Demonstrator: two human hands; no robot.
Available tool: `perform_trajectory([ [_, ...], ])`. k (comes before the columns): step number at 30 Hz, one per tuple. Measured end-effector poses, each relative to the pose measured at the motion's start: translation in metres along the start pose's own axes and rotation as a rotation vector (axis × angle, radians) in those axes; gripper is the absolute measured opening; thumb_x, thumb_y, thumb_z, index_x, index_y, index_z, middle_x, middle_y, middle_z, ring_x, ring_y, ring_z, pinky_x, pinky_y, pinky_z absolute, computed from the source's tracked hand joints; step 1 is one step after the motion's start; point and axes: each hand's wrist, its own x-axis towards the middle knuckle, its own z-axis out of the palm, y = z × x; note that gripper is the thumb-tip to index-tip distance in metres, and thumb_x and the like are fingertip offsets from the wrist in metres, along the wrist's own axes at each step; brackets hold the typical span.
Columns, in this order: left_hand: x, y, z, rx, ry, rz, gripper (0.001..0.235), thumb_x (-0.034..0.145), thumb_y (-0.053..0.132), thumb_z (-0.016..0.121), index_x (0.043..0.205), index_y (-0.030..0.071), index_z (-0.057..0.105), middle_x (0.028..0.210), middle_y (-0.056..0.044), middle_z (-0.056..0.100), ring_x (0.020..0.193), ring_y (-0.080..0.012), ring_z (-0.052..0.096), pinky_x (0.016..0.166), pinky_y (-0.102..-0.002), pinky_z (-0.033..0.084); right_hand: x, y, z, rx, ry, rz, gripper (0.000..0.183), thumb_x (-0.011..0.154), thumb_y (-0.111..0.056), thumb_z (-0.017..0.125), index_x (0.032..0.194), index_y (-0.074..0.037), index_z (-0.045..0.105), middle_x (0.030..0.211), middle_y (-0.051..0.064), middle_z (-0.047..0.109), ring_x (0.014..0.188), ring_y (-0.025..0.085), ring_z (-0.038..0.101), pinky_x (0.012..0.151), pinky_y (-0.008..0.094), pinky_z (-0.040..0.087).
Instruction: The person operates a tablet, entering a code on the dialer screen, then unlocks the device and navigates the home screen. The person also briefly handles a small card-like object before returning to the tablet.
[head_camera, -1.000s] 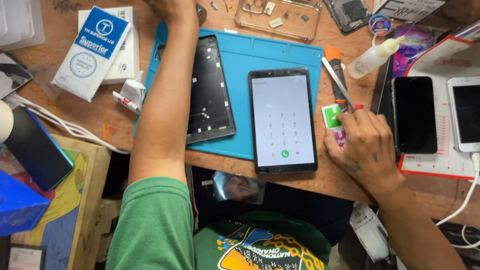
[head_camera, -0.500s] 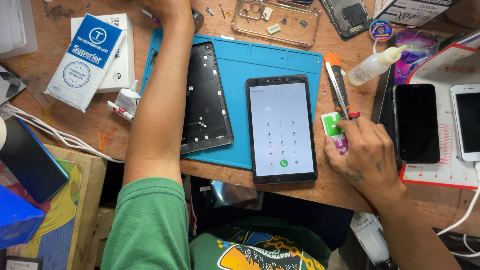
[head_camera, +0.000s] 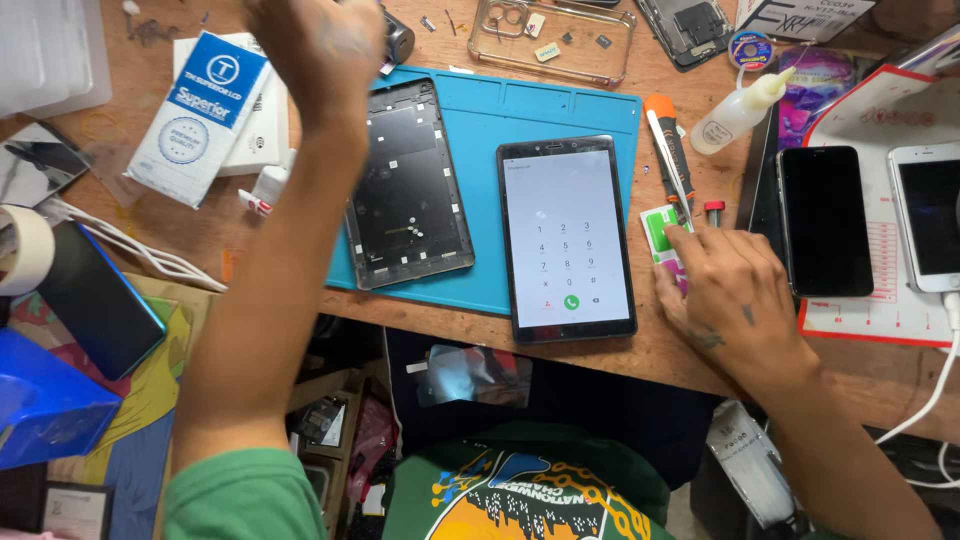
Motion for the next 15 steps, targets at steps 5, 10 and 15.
perform_trajectory([
  [5,-0.008,0.104,-0.085,-0.593,-0.203,-0.163,0.014,0.101,0.013,0.068,0.102,0.001,0.062,0.102,-0.016,0.062,0.097,-0.0285,0.066,0.092,-0.040,0.056,-0.013,-0.002,0.015,-0.147,0.305,-0.282,0.048,0.091,-0.004,0.076,0.135,0.004,0.060,0.119,0.018,0.059,0.110,0.037,0.062,0.106,0.049,0.052],
  [10,-0.026,0.177,-0.144,-0.724,-0.466,-0.208,0.019,0.095,0.015,0.069,0.104,-0.002,0.068,0.104,-0.017,0.069,0.102,-0.0293,0.067,0.093,-0.040,0.053,-0.002,0.012,0.009,0.020,0.041,-0.129,0.036,0.087,-0.007,0.075,0.121,0.000,0.065,0.093,0.018,0.065,0.088,0.036,0.065,0.090,0.048,0.054],
  [15,-0.046,0.196,-0.150,-0.906,-0.657,-0.201,0.023,0.098,0.016,0.067,0.116,0.002,0.070,0.112,-0.017,0.071,0.108,-0.0276,0.070,0.096,-0.038,0.055,0.021,0.035,-0.028,0.297,-0.177,0.285,0.030,0.083,-0.011,0.078,0.111,-0.003,0.071,0.090,0.014,0.076,0.079,0.024,0.075,0.079,0.038,0.059],
])
